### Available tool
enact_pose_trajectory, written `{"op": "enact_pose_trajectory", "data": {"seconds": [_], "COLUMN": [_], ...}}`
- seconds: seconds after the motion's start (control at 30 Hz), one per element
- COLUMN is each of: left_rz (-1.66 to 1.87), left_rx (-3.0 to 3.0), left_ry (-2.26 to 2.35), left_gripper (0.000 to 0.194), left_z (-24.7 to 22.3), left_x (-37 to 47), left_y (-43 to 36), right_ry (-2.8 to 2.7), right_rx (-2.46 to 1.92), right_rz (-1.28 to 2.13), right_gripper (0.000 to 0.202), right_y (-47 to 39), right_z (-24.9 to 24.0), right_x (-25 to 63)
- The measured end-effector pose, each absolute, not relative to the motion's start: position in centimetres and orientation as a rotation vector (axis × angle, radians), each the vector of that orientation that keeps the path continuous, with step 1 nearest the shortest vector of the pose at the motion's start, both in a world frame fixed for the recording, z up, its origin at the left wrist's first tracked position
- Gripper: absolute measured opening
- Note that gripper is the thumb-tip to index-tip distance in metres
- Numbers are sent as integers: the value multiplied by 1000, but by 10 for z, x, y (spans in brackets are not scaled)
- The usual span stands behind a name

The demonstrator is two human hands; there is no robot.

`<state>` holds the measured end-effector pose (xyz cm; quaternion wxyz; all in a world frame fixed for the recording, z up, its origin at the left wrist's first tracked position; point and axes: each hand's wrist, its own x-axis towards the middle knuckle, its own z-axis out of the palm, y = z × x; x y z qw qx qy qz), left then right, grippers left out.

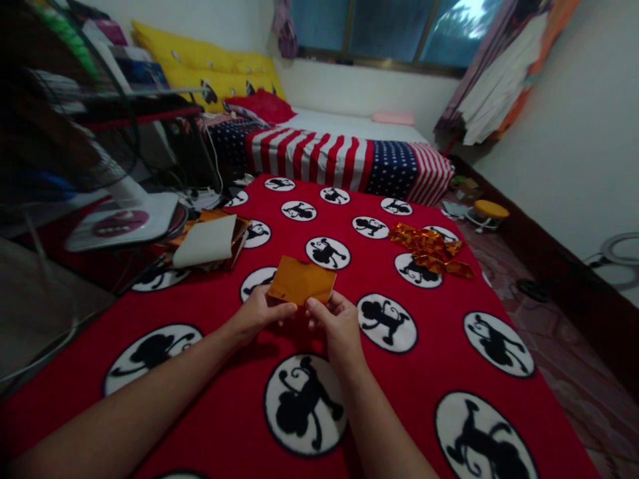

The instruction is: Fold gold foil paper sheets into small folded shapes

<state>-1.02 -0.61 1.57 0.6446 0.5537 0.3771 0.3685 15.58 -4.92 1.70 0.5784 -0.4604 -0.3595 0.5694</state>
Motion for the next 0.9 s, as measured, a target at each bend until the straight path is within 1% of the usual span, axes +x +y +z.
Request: {"op": "enact_pose_trajectory", "data": {"seconds": [0.1,0.2,0.33,0.43,0.7,0.9], "left_rz": [929,1000,1005,1016,1003,969], "left_rx": [1232,1188,1167,1174,1201,1200], "left_ry": [935,964,947,985,1033,1069], "left_gripper": [36,31,25,27,30,33], "left_z": [20,22,20,20,19,19], "left_x": [-3,1,3,3,0,-7], "left_y": [-13,-16,-15,-14,-11,-4], "right_ry": [-835,-848,-966,-973,-829,-751], "right_rx": [-1088,-1108,-1156,-1144,-1080,-1097], "right_rz": [1347,1333,1275,1266,1330,1282], "right_gripper": [25,27,31,31,20,19], "right_y": [-47,-47,-50,-52,-53,-52], "right_z": [15,15,17,17,6,5], "right_x": [150,144,136,134,140,149]}}
